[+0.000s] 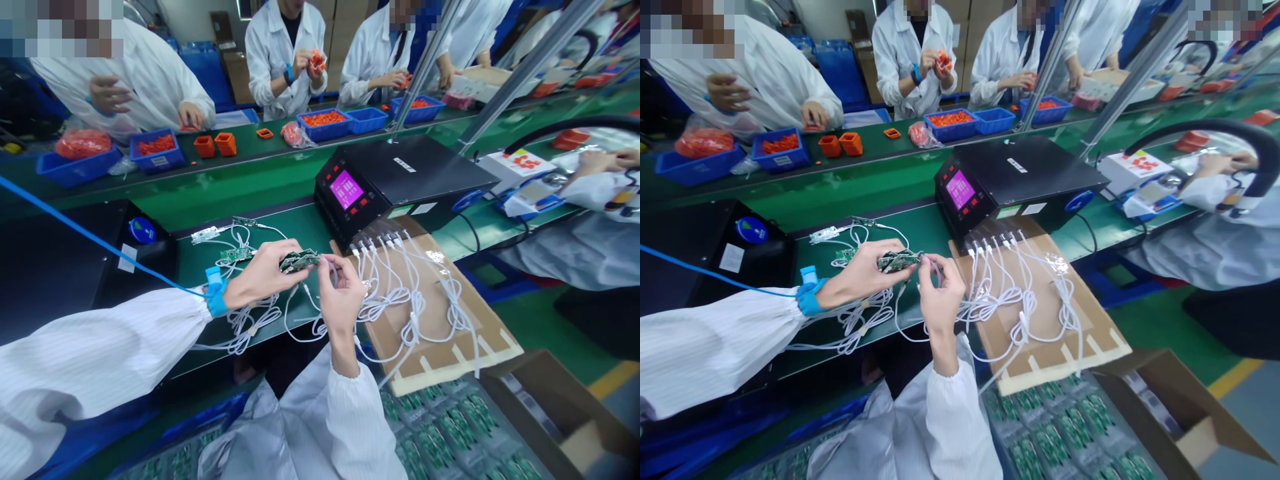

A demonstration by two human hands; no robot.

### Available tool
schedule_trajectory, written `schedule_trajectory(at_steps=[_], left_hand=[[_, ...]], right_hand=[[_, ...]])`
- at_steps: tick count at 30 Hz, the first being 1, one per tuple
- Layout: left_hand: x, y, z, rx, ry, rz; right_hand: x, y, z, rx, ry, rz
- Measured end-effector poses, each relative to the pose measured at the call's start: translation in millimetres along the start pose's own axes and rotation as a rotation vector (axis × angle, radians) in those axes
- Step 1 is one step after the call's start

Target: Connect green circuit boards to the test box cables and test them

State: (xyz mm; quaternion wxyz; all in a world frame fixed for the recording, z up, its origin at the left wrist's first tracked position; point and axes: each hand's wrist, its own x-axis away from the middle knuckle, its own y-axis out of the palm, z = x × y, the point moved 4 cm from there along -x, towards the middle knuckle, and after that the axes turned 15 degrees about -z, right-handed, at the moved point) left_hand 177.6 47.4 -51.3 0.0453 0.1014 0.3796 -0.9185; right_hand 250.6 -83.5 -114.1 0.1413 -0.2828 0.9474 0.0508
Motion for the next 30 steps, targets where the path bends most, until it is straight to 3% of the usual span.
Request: schedule_trajectory(at_steps=[20,27,30], left_hand=[[-12.4,7.8,11.6,-0.135,0.003,0.049],[-29.1,2.2,-17.6,0.003,-0.217,0.057],[-37.1,-1.8,-33.0,0.004,-0.330,0.085]], right_hand=[[-1.4,1.6,1.8,0.099,-0.078,0.101],[-21.6,-12.6,8.7,0.081,0.017,-0.019],[-21.3,-27.6,20.3,0.286,0.073,-0.089]])
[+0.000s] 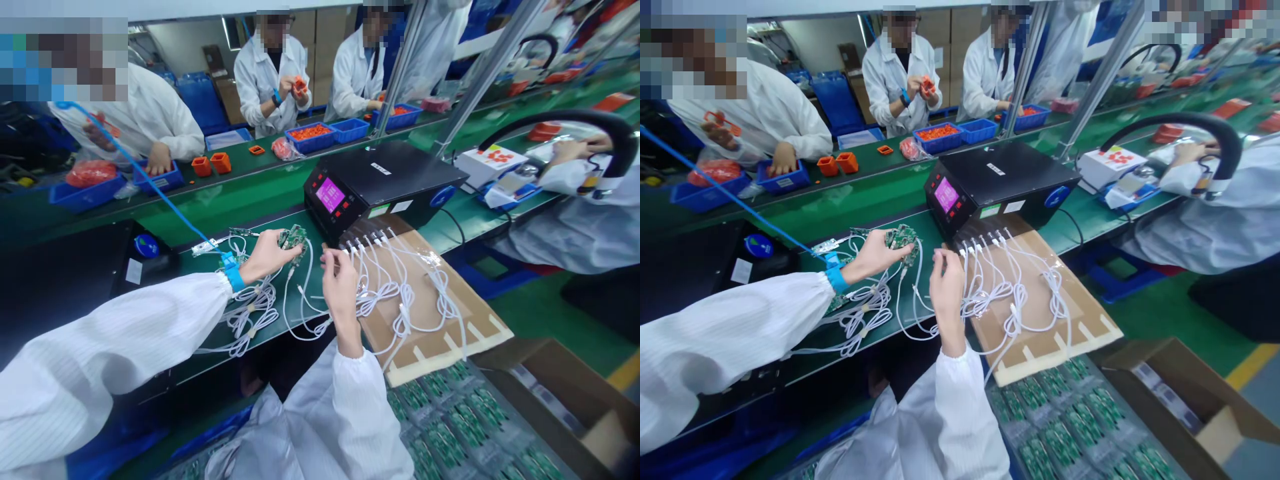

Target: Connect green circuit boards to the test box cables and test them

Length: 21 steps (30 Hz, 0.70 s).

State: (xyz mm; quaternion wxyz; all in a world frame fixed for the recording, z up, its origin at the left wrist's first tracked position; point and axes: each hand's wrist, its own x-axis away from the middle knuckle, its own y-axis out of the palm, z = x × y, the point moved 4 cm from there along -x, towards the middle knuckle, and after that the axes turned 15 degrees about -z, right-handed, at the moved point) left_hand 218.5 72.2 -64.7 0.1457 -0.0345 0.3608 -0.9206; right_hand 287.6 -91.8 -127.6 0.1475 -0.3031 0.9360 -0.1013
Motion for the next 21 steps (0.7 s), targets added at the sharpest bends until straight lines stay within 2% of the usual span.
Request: schedule_trajectory(at_steps=[3,5,7,9,12,14,17,19,21], left_hand=[[-12.3,-1.4,-11.9,-0.001,-0.077,0.029],[-19.7,-0.5,-21.1,0.019,-0.148,0.032],[-25.8,1.0,-30.5,0.036,-0.241,0.025],[-30.9,2.0,-37.4,0.040,-0.304,0.019],[-38.2,2.5,-43.6,0.042,-0.328,0.014],[-42.6,2.4,-48.2,0.056,-0.349,0.023],[-47.5,3.4,-56.5,0.103,-0.388,0.039],[-49.5,4.7,-60.6,0.160,-0.400,0.047],[-50.6,6.2,-60.9,0.239,-0.402,0.060]], right_hand=[[4.0,5.8,15.9,0.323,0.035,-0.322],[8.8,15.1,24.1,0.443,0.080,-0.558],[12.4,22.8,26.9,0.522,0.132,-0.680],[13.6,28.5,24.6,0.583,0.164,-0.713],[14.3,32.5,18.1,0.639,0.191,-0.683],[15.1,30.0,15.1,0.676,0.222,-0.614],[14.7,16.4,11.6,0.669,0.249,-0.372],[13.4,5.2,9.7,0.572,0.224,-0.194],[11.0,-3.3,8.9,0.441,0.175,-0.084]])
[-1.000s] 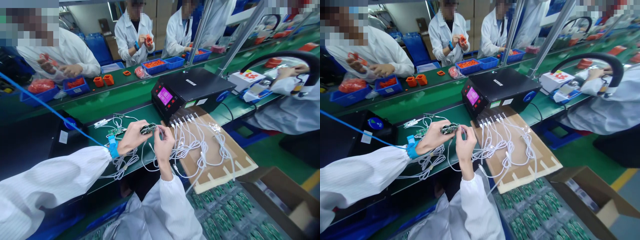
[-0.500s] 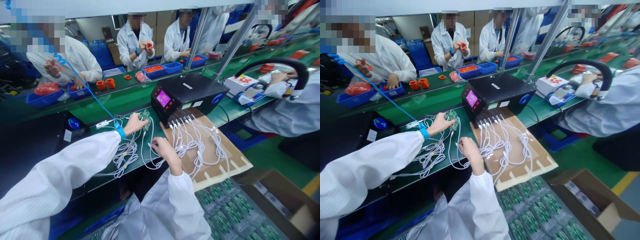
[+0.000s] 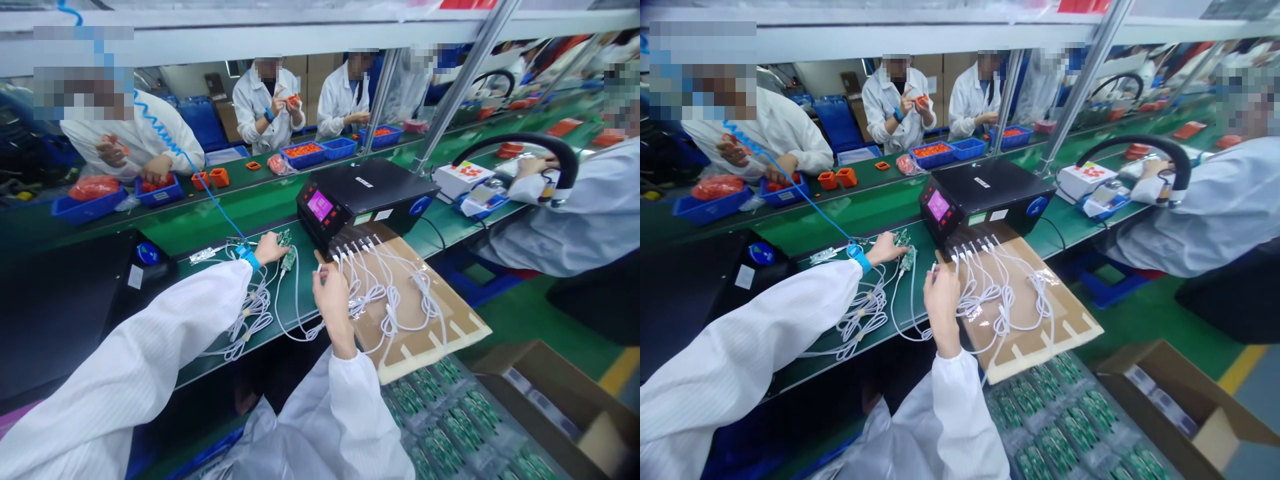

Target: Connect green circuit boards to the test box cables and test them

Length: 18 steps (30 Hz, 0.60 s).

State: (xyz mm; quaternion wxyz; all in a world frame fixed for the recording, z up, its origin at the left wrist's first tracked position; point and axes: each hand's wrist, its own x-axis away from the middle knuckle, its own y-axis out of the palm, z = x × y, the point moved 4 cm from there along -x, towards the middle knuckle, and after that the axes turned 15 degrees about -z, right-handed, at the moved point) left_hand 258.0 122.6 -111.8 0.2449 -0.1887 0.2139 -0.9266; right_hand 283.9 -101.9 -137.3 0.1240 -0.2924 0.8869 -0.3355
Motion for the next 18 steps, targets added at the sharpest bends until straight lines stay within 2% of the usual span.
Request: schedule_trajectory(at_steps=[5,9,14,18], left_hand=[[7.3,14.4,16.3,0.321,0.014,-0.086],[21.9,38.2,32.4,0.555,-0.002,-0.212],[40.6,65.4,38.7,0.657,-0.012,-0.258],[47.3,73.8,45.1,0.702,0.037,-0.263]], right_hand=[[-4.0,-3.7,1.8,-0.219,-0.095,0.056],[-0.8,1.8,-3.2,-0.236,-0.174,0.095],[3.2,2.4,-6.5,-0.183,-0.188,0.155],[2.8,-0.1,-3.8,-0.172,-0.166,0.137]])
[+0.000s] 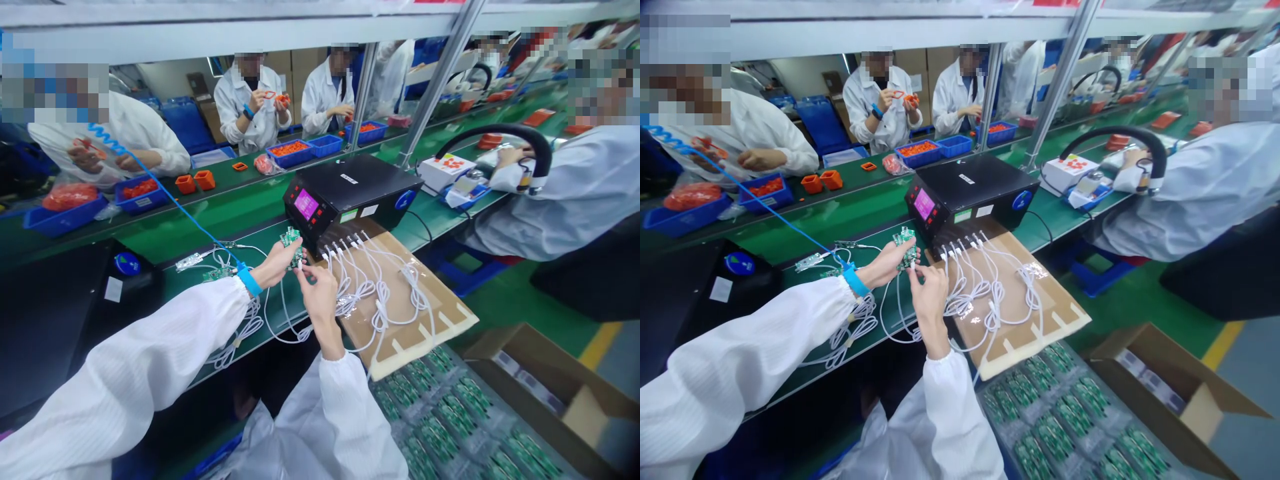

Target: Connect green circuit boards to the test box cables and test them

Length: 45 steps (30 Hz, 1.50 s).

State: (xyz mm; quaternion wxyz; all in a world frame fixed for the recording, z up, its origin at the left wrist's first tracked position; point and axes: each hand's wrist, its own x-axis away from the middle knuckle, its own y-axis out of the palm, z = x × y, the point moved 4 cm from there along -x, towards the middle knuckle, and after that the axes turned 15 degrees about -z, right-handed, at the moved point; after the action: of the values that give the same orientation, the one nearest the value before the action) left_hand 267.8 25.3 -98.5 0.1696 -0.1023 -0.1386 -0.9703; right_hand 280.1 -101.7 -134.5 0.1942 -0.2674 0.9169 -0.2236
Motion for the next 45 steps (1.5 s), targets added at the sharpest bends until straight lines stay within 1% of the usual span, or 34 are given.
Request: schedule_trajectory(at_steps=[4,6,10,13,16,20,25,28,31,34,36,40,41,43,45], left_hand=[[0.0,2.5,2.0,0.024,0.032,0.002],[-0.3,1.9,1.0,0.001,0.056,-0.011],[-0.4,-2.3,-3.4,-0.142,0.124,-0.028],[-0.5,-5.1,-6.4,-0.228,0.153,-0.056],[0.2,-5.9,-7.7,-0.260,0.145,-0.073],[2.8,-2.4,-7.0,-0.268,0.127,-0.083],[5.9,1.7,-7.0,-0.286,0.114,-0.065],[6.3,2.0,-8.0,-0.283,0.140,-0.065],[5.4,1.3,-9.7,-0.291,0.158,-0.052],[3.3,0.6,-12.4,-0.281,0.133,-0.018],[1.7,-0.9,-13.6,-0.262,0.124,0.032],[-1.8,-8.0,-15.2,-0.264,0.141,0.165],[-2.9,-10.0,-16.2,-0.268,0.140,0.182],[-5.0,-13.3,-18.6,-0.275,0.131,0.197],[-6.0,-15.2,-20.6,-0.284,0.128,0.202]], right_hand=[[-0.9,-1.1,1.8,0.001,0.008,-0.030],[-1.1,-1.0,2.4,0.002,0.010,-0.029],[-0.7,0.5,3.1,0.003,0.003,-0.034],[0.6,0.4,2.6,-0.007,-0.004,-0.014],[2.2,-0.6,1.3,-0.022,-0.005,0.012],[2.8,-2.1,0.1,-0.046,0.002,0.031],[0.9,-5.7,3.9,-0.139,0.051,0.033],[0.2,-7.7,5.8,-0.197,0.065,0.041],[-0.4,-6.7,6.2,-0.234,0.068,0.053],[-2.8,-3.5,6.9,-0.236,0.087,0.054],[-4.9,-1.6,7.8,-0.229,0.094,0.014],[0.2,-4.7,8.6,-0.200,0.048,-0.135],[4.8,-7.1,7.2,-0.140,0.015,-0.163],[17.0,-9.0,1.3,0.057,-0.089,-0.248],[31.3,-2.7,-6.2,0.288,-0.214,-0.410]])
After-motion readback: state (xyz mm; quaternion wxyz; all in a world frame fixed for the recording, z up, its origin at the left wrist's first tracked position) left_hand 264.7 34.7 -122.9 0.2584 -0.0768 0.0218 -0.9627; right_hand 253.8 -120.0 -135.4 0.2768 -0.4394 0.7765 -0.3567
